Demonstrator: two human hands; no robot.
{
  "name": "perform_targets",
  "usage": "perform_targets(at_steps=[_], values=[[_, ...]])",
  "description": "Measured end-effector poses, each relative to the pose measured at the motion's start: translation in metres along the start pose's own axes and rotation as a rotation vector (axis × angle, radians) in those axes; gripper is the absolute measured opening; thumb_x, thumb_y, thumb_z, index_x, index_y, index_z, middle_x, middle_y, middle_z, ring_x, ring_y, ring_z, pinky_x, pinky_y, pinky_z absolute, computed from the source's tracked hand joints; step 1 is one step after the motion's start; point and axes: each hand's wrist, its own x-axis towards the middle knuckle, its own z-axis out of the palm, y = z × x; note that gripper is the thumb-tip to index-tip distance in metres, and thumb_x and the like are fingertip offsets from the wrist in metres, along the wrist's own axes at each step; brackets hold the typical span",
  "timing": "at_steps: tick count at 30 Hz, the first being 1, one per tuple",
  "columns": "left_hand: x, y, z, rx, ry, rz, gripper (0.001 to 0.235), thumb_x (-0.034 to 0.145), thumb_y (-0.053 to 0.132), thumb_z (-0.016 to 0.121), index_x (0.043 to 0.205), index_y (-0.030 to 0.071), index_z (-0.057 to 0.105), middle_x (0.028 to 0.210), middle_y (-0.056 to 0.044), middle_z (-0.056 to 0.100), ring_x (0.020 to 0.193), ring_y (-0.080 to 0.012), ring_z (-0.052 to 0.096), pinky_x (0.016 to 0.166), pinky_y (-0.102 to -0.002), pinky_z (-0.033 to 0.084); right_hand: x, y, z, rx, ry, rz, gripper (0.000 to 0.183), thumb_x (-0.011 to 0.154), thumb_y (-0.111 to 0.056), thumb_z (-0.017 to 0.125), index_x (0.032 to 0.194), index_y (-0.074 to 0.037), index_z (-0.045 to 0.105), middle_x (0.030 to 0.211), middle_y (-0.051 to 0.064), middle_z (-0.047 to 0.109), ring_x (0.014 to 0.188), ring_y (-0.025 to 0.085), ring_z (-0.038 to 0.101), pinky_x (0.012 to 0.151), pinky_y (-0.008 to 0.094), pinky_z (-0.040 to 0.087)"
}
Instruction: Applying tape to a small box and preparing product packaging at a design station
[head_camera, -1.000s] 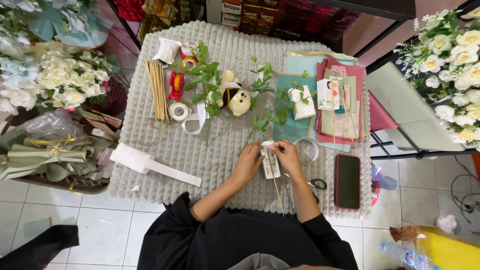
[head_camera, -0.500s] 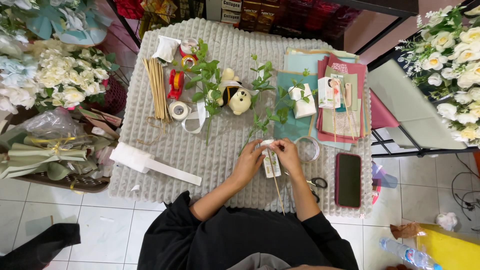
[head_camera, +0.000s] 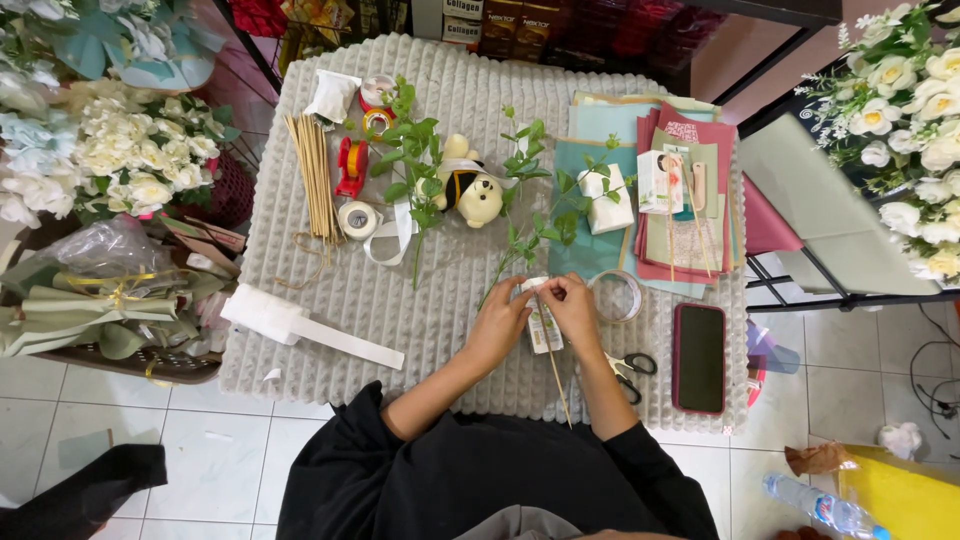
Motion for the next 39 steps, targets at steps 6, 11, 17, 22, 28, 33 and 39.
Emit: perform_targets(at_steps=[6,11,17,22,28,33,39], values=[[0.0,0.001,0.002,0.168,-0.026,0.041,0.032,0.085,0.011,0.075,0.116,0.004,0.073,0.127,-0.014,0.059,0.121,-0.0344,0.06,0.097,-0.042,0.051,-0.01,-0.024,0.0,-0.091,0.052,-0.055,0.014,0.085,-0.019,0.08,0.087,-0.007,0.072,0.083,0.016,0.062,0.076,0.036,0.07,0.069,0.042,0.057],[0.003,0.008,-0.004,0.238,-0.037,0.069,0.032,0.085,0.013,0.076,0.116,0.005,0.074,0.126,-0.014,0.059,0.121,-0.0348,0.059,0.095,-0.041,0.052,-0.012,-0.038,-0.005,-0.102,0.045,-0.04,0.018,0.086,-0.018,0.08,0.087,-0.004,0.068,0.086,0.018,0.062,0.079,0.039,0.071,0.07,0.045,0.058],[0.003,0.008,-0.005,0.271,-0.035,0.082,0.031,0.086,0.013,0.075,0.115,0.005,0.074,0.126,-0.014,0.059,0.121,-0.0341,0.06,0.092,-0.04,0.052,-0.009,-0.014,-0.008,-0.079,0.074,0.034,0.04,0.086,-0.032,0.085,0.097,-0.007,0.055,0.084,0.012,0.059,0.081,0.038,0.07,0.075,0.047,0.056],[0.001,0.006,-0.002,0.251,-0.045,0.089,0.031,0.089,0.01,0.072,0.118,0.003,0.072,0.128,-0.016,0.058,0.116,-0.0351,0.062,0.093,-0.039,0.053,-0.01,-0.004,0.012,-0.144,0.114,-0.022,0.033,0.092,-0.03,0.077,0.103,-0.012,0.052,0.083,0.015,0.066,0.083,0.041,0.071,0.074,0.049,0.055],[0.0,0.003,0.002,0.313,-0.067,0.169,0.035,0.089,0.011,0.072,0.122,0.002,0.068,0.125,-0.015,0.058,0.114,-0.0348,0.063,0.096,-0.038,0.053,-0.01,-0.017,0.01,-0.085,0.109,-0.054,0.028,0.097,-0.022,0.071,0.103,-0.006,0.048,0.088,0.023,0.063,0.085,0.051,0.068,0.072,0.056,0.052],[-0.004,0.002,0.0,0.316,-0.064,0.169,0.029,0.091,0.013,0.069,0.119,0.003,0.07,0.122,-0.012,0.059,0.114,-0.0324,0.063,0.093,-0.036,0.052,-0.022,0.0,0.006,-0.135,0.046,-0.111,0.031,0.093,-0.016,0.073,0.112,-0.009,0.05,0.097,0.022,0.066,0.09,0.045,0.069,0.075,0.051,0.055],[-0.006,0.021,-0.024,0.472,0.012,0.272,0.025,0.092,0.016,0.066,0.116,0.013,0.071,0.113,-0.004,0.064,0.114,-0.0251,0.059,0.082,-0.036,0.047,-0.025,-0.017,0.002,-0.167,0.056,-0.142,0.03,0.096,-0.017,0.07,0.116,-0.01,0.05,0.1,0.021,0.064,0.092,0.045,0.067,0.077,0.053,0.054]])
